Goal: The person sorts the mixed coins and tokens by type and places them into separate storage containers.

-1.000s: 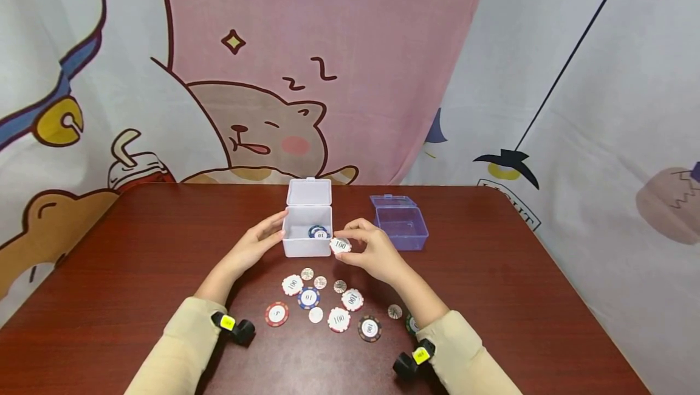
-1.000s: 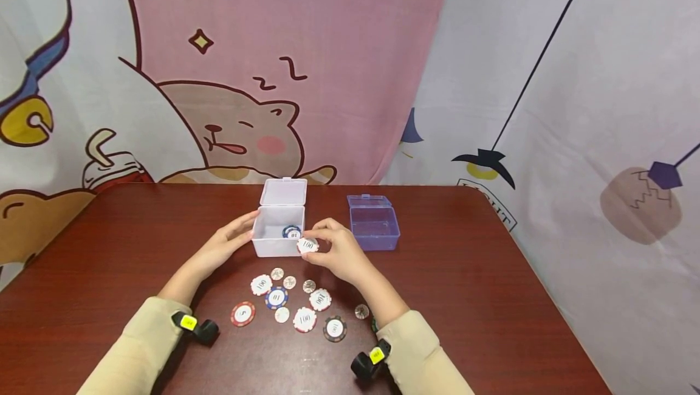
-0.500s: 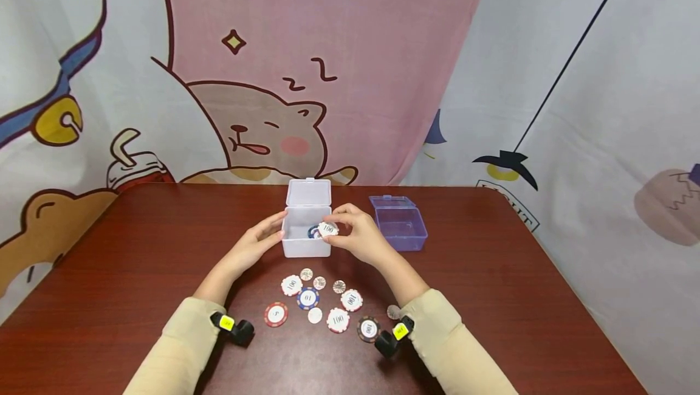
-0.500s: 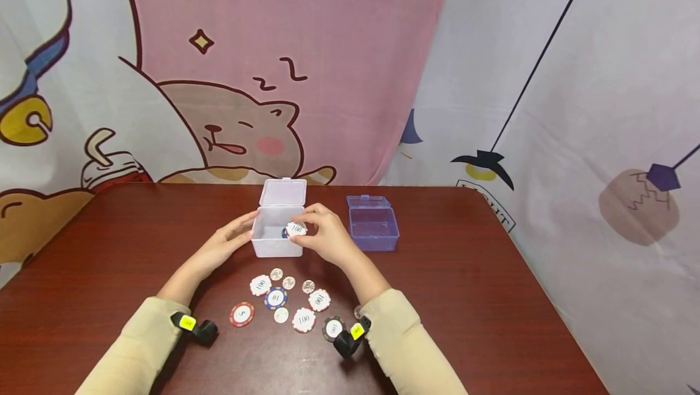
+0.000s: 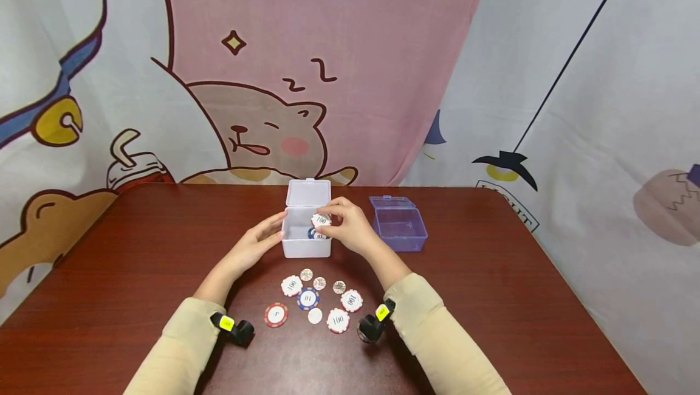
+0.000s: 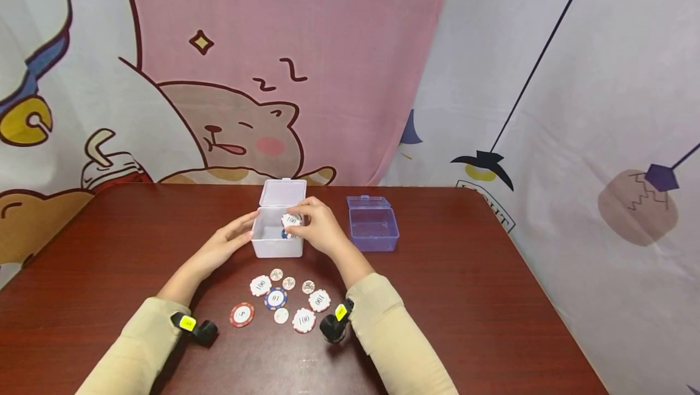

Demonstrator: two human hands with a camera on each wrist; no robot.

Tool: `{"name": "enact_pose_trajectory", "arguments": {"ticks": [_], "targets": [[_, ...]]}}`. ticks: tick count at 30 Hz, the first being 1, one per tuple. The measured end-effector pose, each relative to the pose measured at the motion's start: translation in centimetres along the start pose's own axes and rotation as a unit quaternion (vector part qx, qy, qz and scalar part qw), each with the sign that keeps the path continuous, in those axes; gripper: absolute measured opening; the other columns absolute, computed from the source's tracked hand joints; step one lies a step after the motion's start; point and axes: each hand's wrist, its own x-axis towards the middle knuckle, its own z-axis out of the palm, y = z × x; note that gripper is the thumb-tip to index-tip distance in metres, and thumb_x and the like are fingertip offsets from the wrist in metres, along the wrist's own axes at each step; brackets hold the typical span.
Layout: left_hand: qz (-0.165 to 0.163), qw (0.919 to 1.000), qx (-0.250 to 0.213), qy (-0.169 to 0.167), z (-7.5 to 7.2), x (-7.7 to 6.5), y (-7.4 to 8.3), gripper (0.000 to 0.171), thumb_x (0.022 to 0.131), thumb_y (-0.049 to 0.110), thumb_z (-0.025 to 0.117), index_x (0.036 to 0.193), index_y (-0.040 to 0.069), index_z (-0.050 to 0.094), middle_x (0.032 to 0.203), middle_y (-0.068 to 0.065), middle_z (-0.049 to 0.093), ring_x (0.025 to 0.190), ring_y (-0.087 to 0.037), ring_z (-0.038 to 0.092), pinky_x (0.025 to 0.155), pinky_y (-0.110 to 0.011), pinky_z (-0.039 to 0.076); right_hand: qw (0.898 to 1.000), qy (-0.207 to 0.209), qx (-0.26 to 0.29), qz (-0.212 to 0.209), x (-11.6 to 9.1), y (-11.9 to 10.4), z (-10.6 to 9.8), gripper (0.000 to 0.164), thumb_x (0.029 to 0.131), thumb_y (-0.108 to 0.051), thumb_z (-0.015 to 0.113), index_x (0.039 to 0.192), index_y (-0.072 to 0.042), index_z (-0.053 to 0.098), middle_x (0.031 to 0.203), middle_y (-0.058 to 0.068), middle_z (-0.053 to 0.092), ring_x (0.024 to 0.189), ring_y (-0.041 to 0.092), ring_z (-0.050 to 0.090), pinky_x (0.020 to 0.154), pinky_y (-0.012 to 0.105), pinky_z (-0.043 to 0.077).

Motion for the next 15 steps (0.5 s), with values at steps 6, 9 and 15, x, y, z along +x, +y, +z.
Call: {"name": "enact_pose_trajectory", "arguments": {"ticks": [6,9,15], "targets": [[0.003,1.0,-0.006,0.005,-0.2,0.6,-2.3,0.053,0.099,0.008,0.052,0.148,0.007,0.035,0.146,-0.024,0.037,0.133,-0.039,0.035,0.104,-0.054,0.03,1.0,-0.005,0.001,0.012,0.4,0.2,0.6,0.036,0.076,-0.004,0.08,0.109,0.003,0.07,0.103,0.009,0.058,0.078,0.029,0.053,0.066,0.025,0.042],[0.001,1.0,0.002,0.005,-0.3,0.7,-2.7,0.053,0.099,0.01,0.053,0.149,0.01,0.035,0.147,-0.022,0.037,0.133,-0.037,0.036,0.104,-0.054,0.03,1.0,-0.005,-0.007,0.021,0.5,0.2,0.8,0.035,0.076,-0.005,0.08,0.109,0.002,0.071,0.103,0.009,0.059,0.078,0.025,0.052,0.066,0.024,0.042],[0.005,1.0,0.002,0.001,-0.2,0.3,-1.1,0.053,0.098,0.009,0.053,0.147,0.003,0.034,0.145,-0.027,0.036,0.133,-0.041,0.035,0.104,-0.055,0.03,0.999,-0.003,-0.024,0.039,0.8,0.6,1.2,0.034,0.077,-0.007,0.08,0.109,0.001,0.071,0.103,0.008,0.059,0.077,0.019,0.05,0.066,0.024,0.041]]}}
